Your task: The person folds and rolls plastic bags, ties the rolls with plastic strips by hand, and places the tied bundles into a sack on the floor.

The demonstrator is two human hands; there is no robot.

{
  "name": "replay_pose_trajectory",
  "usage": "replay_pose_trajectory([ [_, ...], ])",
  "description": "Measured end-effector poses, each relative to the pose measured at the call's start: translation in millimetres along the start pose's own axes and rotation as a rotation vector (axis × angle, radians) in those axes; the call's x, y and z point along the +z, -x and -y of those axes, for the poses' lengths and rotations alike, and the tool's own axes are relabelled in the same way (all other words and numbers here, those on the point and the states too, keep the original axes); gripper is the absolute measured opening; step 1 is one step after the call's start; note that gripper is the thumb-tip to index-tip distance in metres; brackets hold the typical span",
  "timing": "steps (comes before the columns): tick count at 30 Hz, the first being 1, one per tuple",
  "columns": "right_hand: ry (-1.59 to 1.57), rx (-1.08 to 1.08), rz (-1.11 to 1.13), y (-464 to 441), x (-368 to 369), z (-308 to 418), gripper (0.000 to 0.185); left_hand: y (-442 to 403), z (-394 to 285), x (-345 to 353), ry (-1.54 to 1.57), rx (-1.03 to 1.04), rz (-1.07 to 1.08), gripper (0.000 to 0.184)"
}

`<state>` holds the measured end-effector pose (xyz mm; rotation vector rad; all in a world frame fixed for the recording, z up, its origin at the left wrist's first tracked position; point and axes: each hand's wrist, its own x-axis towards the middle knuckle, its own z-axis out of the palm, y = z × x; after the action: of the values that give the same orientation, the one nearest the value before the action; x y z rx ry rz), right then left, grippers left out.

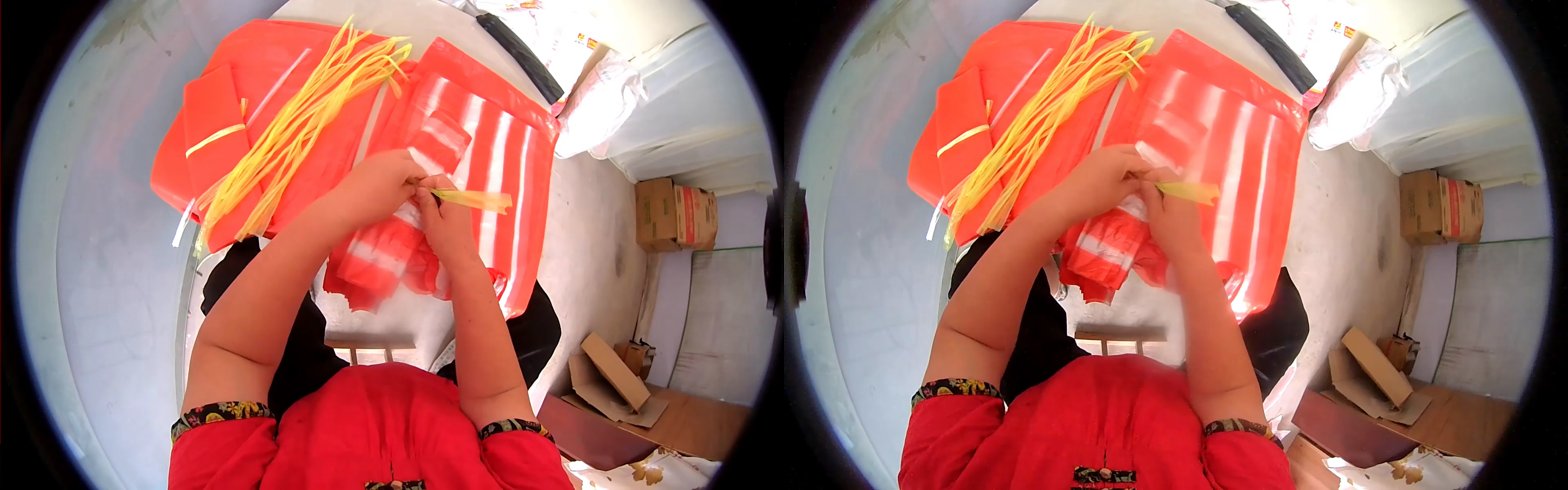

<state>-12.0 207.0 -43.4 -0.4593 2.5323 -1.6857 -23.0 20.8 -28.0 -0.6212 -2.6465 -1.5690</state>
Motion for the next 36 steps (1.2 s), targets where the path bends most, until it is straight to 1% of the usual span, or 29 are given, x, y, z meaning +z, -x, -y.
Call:
replay_pose_trajectory([
  [1,-0.042,0.006,-0.006,0,1,-3,0.011,0,0,-1,0.016,-0.005,-0.008,0.015],
  [2,-0.084,0.012,-0.012,0,2,-4,0.012,-1,0,-1,0.035,-0.06,-0.025,0.013],
  [3,-0.128,0.047,-0.014,0,2,-4,0.01,-1,0,-1,0.052,-0.117,-0.042,0.013],
  [5,-0.217,0.116,-0.017,-1,2,-1,0.005,-1,0,-1,0.105,-0.19,-0.081,0.014],
  [7,-0.362,0.159,-0.041,-2,4,3,0.006,0,1,-1,0.176,-0.224,-0.122,0.018],
  [8,-0.435,0.18,-0.054,-2,5,5,0.008,-1,-1,-2,0.207,-0.281,-0.097,0.017],
  [10,-0.367,0.208,-0.052,0,3,13,0.011,-3,-4,-4,0.271,-0.391,-0.049,0.015],
  [13,-0.288,0.214,-0.024,0,0,11,0.013,-2,-3,-1,0.293,-0.406,-0.075,0.018],
  [14,-0.268,0.212,-0.011,0,0,10,0.013,-2,-3,-1,0.243,-0.389,-0.067,0.019],
  [16,-0.151,0.164,-0.068,3,3,19,0.014,-1,-3,0,0.14,-0.357,-0.052,0.02],
  [17,-0.093,0.141,-0.097,3,4,22,0.015,0,-1,2,0.09,-0.296,-0.07,0.019],
  [19,0.032,0.007,-0.142,2,5,20,0.021,3,2,7,-0.011,-0.175,-0.103,0.019],
  [23,0.21,-0.207,-0.158,-2,5,9,0.032,5,-1,6,-0.092,-0.147,-0.054,0.02],
  [26,0.25,-0.262,-0.197,-3,6,0,0.031,7,-1,2,-0.09,-0.088,-0.04,0.018],
  [29,0.252,-0.209,-0.177,-2,5,7,0.027,10,-7,-4,-0.098,-0.061,-0.021,0.016],
  [32,0.264,-0.238,-0.161,-2,4,6,0.024,11,-5,-5,-0.087,-0.06,-0.011,0.015],
  [36,0.221,-0.202,-0.16,0,4,11,0.022,12,-4,-4,-0.071,-0.063,-0.028,0.015],
])
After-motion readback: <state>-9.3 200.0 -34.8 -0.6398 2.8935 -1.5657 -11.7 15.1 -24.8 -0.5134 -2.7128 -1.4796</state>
